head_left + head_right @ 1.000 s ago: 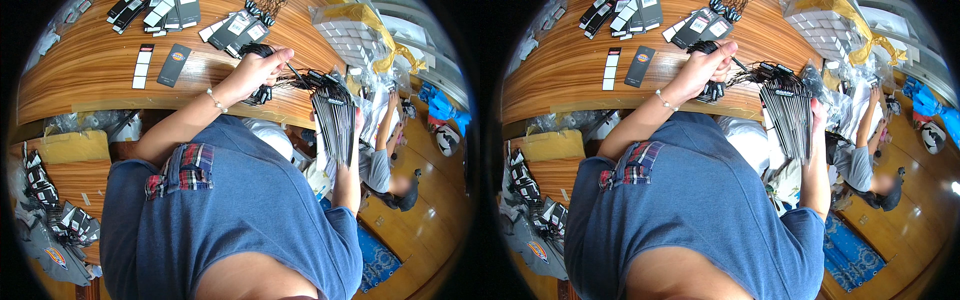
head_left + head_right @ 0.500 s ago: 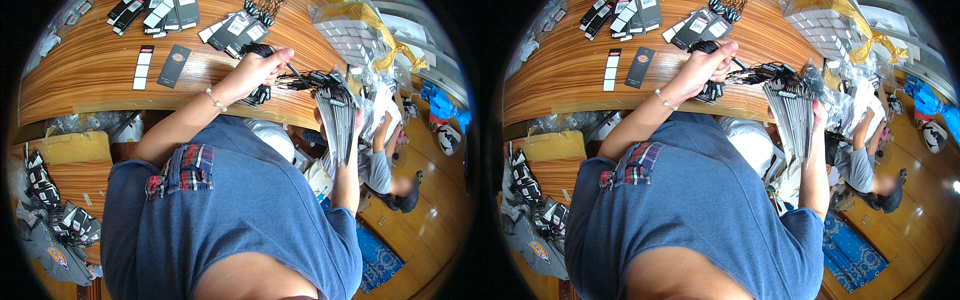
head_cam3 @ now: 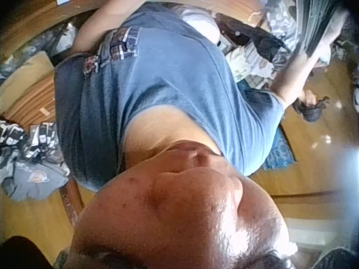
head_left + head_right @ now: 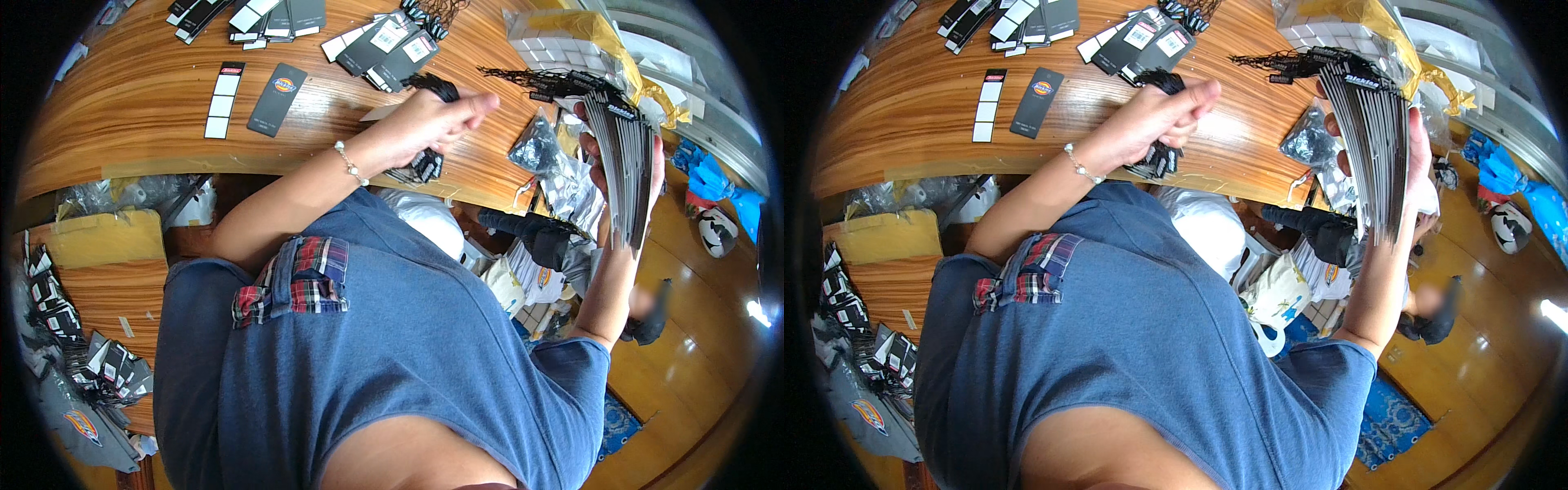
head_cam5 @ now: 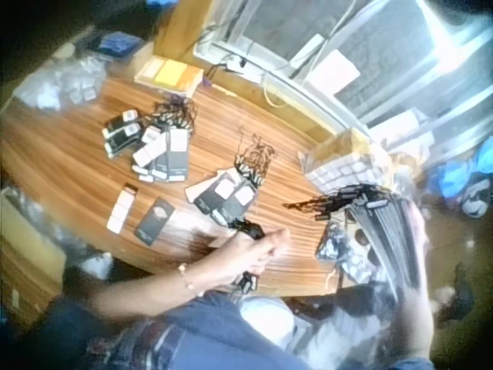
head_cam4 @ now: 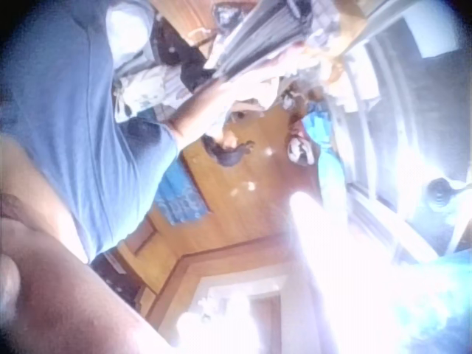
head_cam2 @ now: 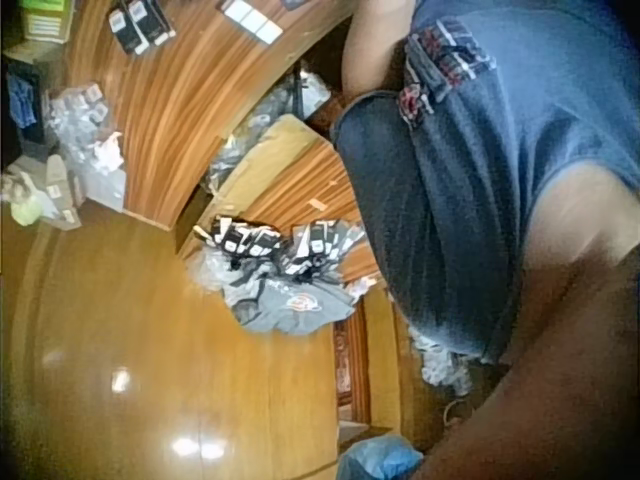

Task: The person organizes small black tags with attached cords on a wooden table. They pick up individual tags, separate them from a larger bundle, and arrange them into neat stacks. The person also moves a stack of tags to the side of the table.

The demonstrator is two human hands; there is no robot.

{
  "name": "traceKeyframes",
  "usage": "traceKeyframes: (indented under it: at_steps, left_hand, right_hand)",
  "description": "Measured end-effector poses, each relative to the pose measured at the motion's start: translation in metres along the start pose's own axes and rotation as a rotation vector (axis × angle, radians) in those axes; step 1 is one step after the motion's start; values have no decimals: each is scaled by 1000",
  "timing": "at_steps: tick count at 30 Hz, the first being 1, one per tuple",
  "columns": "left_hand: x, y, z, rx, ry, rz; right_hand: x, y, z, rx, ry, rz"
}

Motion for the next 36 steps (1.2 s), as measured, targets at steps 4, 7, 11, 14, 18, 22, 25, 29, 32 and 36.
traceKeyframes:
  at_steps: [4,7,11,14,18,22,25,29,32,36]
  left_hand:
    - [14,1,-15,-87,-131,-144]
    - [25,1,-26,-97,-301,-251]
    - [36,2,-33,-20,-460,-312]
    - [33,-1,-28,55,-439,-301]
    - [19,4,-27,-7,-422,-134]
    - [8,5,-18,88,-311,148]
    - [-1,14,-17,100,-295,103]
    - [3,12,-4,82,-307,177]
    - [3,15,-4,116,-284,172]
    - [0,25,-2,224,-251,173]
  right_hand:
    - [17,7,-16,11,-109,-7]
    - [39,5,-14,-2,-128,19]
    - [33,7,3,27,-234,164]
    - [-6,-1,22,43,-380,300]
    - [-11,-12,36,-18,-396,311]
    - [-34,-18,45,100,-366,293]
    - [-57,-32,58,251,-325,287]
    - [-76,-43,69,372,-283,260]
    - [-70,-45,68,352,-247,203]
    - [-51,-47,70,304,-197,111]
Point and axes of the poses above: each hand's wrist, its own y-axis towards the middle knuckle, its own x-axis out of the palm, z = x × y, the point moved 2 cm from there along y, towards the middle knuckle, and after that the axes turned 12 degrees about z, right-handed, at the moved point
